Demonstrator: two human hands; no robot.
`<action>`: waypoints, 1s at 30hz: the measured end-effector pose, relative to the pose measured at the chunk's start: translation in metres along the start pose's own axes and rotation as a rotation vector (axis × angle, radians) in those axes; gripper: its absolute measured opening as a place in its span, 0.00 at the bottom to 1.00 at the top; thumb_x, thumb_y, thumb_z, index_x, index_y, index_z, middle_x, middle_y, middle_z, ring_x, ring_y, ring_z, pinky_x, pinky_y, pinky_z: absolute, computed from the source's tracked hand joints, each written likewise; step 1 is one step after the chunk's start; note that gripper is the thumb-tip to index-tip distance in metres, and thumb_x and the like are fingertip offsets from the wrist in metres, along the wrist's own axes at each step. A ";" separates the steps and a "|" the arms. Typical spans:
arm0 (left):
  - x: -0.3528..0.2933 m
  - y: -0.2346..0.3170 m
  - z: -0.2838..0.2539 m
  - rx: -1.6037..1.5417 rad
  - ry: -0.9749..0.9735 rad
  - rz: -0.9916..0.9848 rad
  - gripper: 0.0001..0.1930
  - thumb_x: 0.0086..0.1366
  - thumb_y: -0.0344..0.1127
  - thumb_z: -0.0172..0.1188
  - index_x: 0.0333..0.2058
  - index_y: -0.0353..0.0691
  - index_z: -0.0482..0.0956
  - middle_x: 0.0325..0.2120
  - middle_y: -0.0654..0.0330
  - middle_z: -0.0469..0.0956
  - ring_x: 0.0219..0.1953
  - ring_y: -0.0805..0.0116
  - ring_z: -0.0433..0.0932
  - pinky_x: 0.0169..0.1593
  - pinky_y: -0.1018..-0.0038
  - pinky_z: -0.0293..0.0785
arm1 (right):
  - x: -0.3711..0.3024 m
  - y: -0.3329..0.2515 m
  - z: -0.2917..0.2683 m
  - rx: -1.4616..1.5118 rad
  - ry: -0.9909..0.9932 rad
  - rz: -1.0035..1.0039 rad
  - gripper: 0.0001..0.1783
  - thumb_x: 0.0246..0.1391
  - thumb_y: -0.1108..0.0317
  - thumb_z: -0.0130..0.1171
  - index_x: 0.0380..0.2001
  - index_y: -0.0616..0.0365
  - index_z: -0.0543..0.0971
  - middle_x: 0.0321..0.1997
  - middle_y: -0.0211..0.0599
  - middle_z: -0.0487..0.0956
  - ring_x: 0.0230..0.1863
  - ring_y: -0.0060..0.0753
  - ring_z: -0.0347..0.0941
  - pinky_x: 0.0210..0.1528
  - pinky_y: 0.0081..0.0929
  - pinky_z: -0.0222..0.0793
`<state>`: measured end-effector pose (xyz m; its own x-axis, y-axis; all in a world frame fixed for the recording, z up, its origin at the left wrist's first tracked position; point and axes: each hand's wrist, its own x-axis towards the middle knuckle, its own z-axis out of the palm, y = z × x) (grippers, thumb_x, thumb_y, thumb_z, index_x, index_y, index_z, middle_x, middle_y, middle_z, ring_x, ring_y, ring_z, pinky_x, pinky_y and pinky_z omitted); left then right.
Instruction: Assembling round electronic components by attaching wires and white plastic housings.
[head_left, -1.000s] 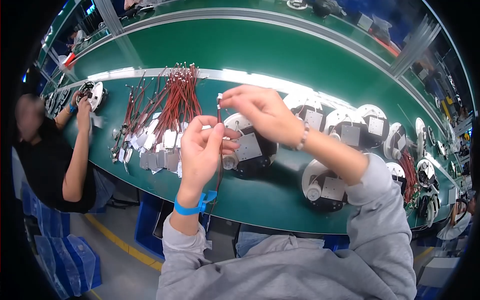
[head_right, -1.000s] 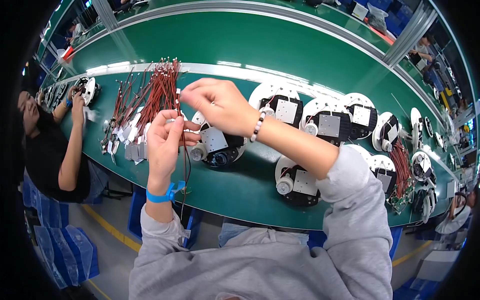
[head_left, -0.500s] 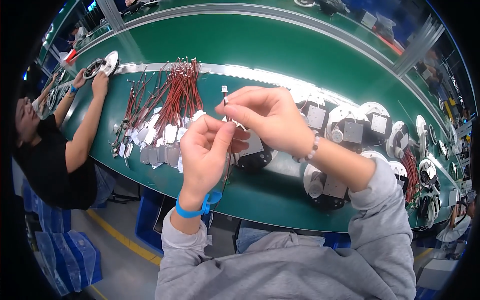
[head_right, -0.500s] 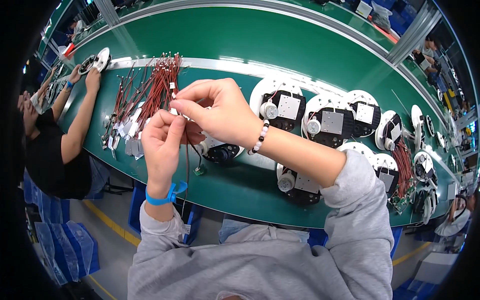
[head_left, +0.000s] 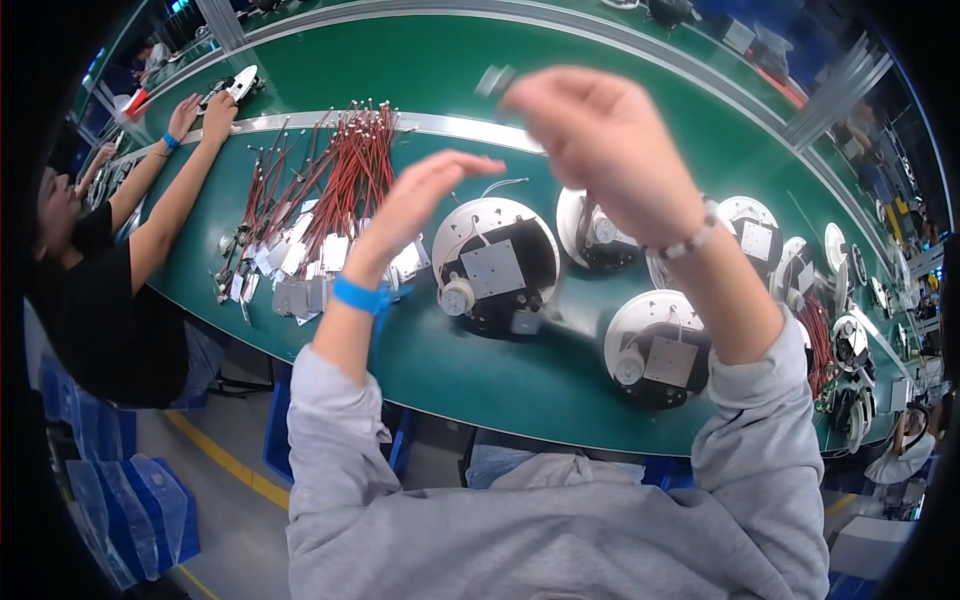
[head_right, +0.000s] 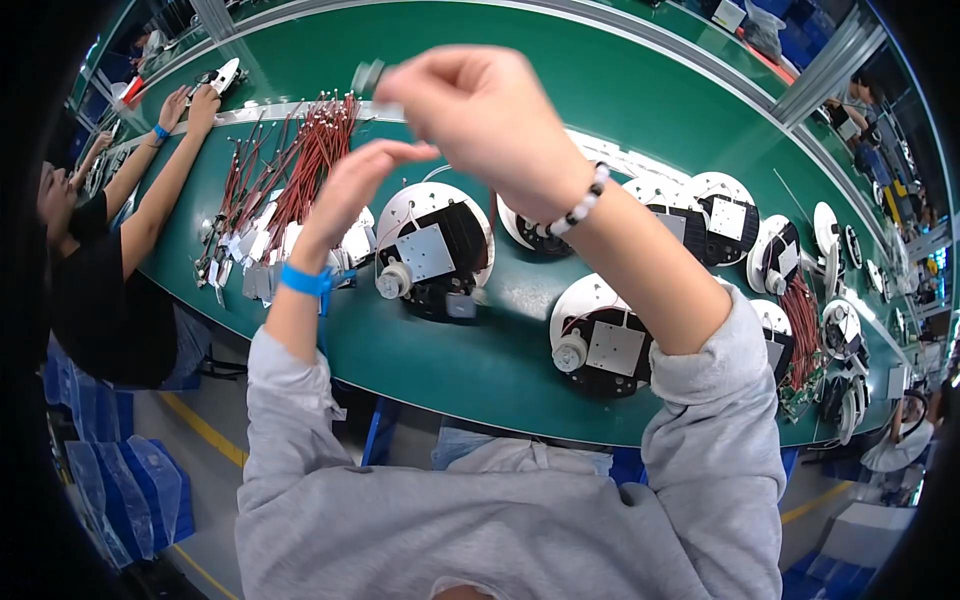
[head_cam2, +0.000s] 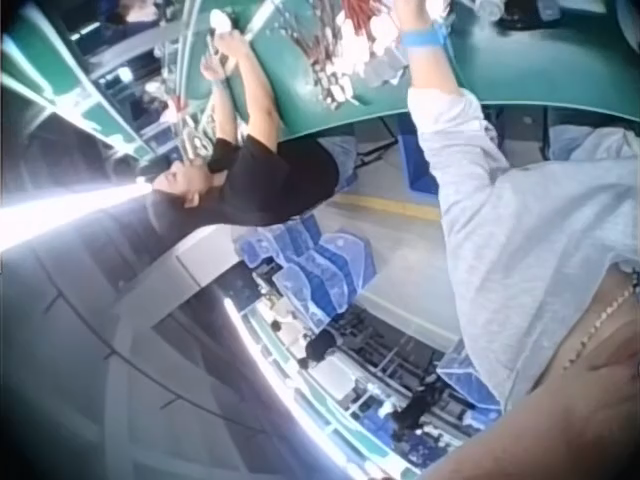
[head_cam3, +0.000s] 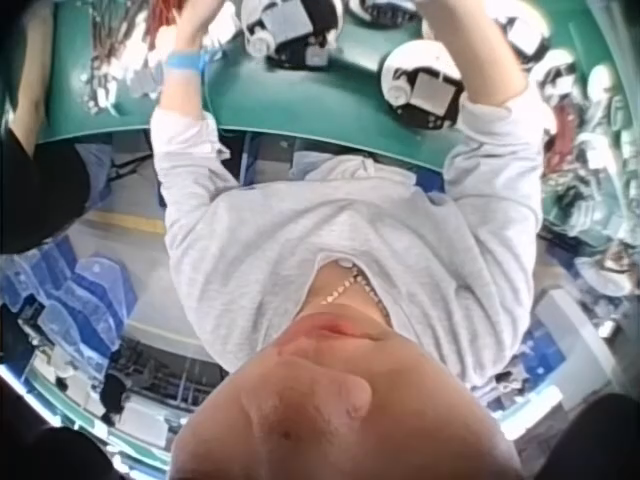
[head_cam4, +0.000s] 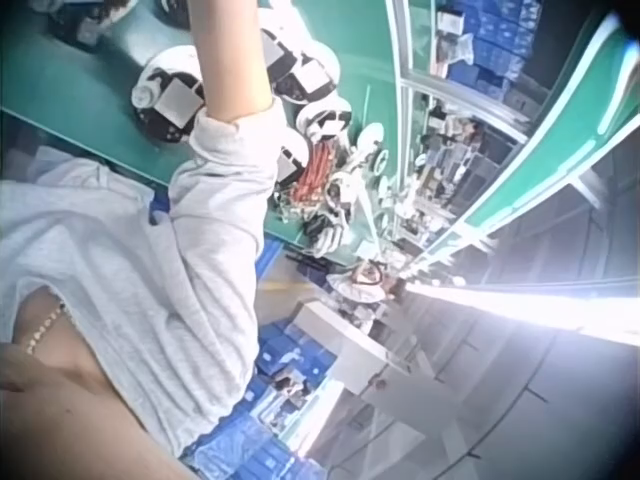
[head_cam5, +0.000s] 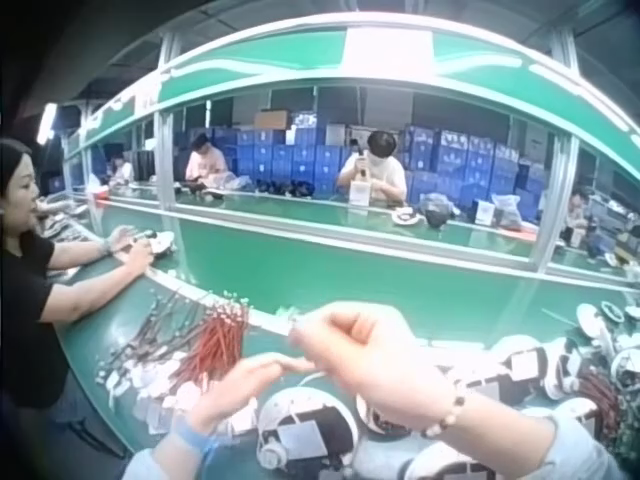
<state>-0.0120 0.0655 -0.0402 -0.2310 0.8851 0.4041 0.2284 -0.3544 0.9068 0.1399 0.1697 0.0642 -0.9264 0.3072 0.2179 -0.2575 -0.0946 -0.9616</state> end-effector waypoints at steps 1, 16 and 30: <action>-0.002 -0.011 0.003 0.043 -0.018 -0.106 0.15 0.59 0.35 0.40 0.38 0.32 0.71 0.37 0.56 0.73 0.43 0.70 0.68 0.48 0.77 0.60 | 0.001 0.014 0.003 -0.370 -0.055 -0.068 0.11 0.48 0.65 0.49 0.27 0.63 0.73 0.16 0.26 0.69 0.17 0.18 0.63 0.21 0.15 0.62; -0.013 -0.047 0.003 0.126 0.034 -0.222 0.11 0.50 0.32 0.42 0.14 0.32 0.66 0.12 0.65 0.63 0.18 0.80 0.60 0.21 0.81 0.57 | -0.010 0.073 0.000 -1.277 -0.152 -0.196 0.05 0.33 0.73 0.53 0.16 0.63 0.74 0.15 0.44 0.72 0.19 0.42 0.69 0.23 0.29 0.65; -0.021 -0.014 0.027 -0.737 0.085 -0.378 0.10 0.54 0.28 0.44 0.34 0.30 0.67 0.29 0.55 0.72 0.30 0.73 0.72 0.35 0.80 0.69 | -0.034 0.061 0.010 -1.522 -0.170 -0.322 0.04 0.31 0.75 0.54 0.16 0.62 0.70 0.17 0.40 0.66 0.15 0.40 0.65 0.17 0.32 0.62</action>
<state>0.0154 0.0598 -0.0643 -0.2448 0.9689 0.0371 -0.5500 -0.1702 0.8176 0.1526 0.1440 0.0001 -0.9351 0.0095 0.3542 -0.0307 0.9937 -0.1077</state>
